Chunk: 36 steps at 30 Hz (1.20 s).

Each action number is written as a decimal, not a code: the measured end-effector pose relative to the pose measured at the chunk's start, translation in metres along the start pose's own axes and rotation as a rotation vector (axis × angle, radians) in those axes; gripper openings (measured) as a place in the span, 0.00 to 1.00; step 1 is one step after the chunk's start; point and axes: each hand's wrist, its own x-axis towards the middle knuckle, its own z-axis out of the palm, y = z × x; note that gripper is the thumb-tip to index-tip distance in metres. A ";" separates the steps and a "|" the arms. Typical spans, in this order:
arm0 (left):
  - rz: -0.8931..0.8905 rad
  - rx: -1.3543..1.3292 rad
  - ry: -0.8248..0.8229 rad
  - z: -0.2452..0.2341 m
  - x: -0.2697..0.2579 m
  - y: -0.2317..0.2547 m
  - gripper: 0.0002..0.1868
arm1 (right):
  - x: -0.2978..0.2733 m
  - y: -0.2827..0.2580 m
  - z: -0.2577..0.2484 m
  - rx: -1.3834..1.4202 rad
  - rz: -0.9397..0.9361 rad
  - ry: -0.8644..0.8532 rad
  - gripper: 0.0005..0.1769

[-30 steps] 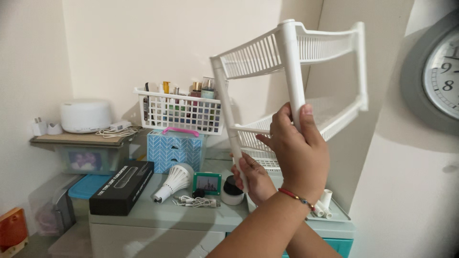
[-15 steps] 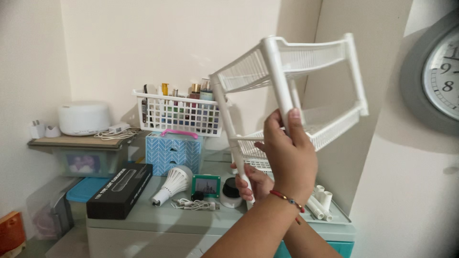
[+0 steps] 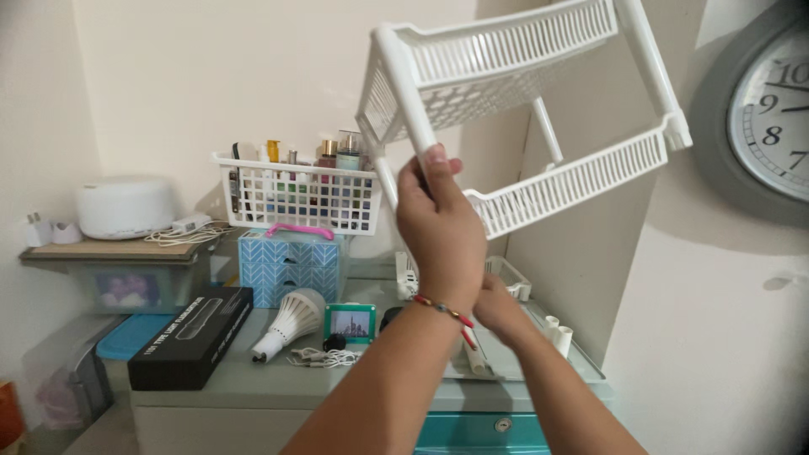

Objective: The person assembles a white plastic corner shelf by inserting vertical support poles into the basket trays and connecting the components. They adjust the alignment of the trays and poles to form a two-tiered unit, then lift and rotate the assembled shelf to inspect the structure.

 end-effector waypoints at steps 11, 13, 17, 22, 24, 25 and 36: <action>0.004 -0.027 -0.030 -0.001 0.015 0.001 0.24 | 0.010 0.051 0.003 -0.629 0.589 -0.077 0.22; 0.020 -0.060 -0.030 0.000 0.017 0.000 0.24 | 0.012 0.052 0.003 -0.627 0.605 -0.088 0.20; -0.025 -0.177 -0.044 -0.002 0.023 -0.008 0.23 | -0.014 0.013 -0.007 -0.706 0.445 0.048 0.18; -0.119 -0.387 -0.095 -0.010 0.034 -0.017 0.21 | -0.108 -0.076 -0.014 -0.211 0.066 0.326 0.18; -0.149 -0.428 -0.126 -0.015 0.034 -0.019 0.21 | -0.149 -0.100 -0.009 0.043 -0.106 0.332 0.18; -0.165 -0.449 -0.141 -0.016 0.032 -0.020 0.20 | -0.158 -0.112 -0.007 0.063 -0.139 0.378 0.18; -0.242 -0.540 -0.229 -0.027 0.000 -0.011 0.20 | -0.171 -0.154 0.012 -0.109 -0.300 0.509 0.12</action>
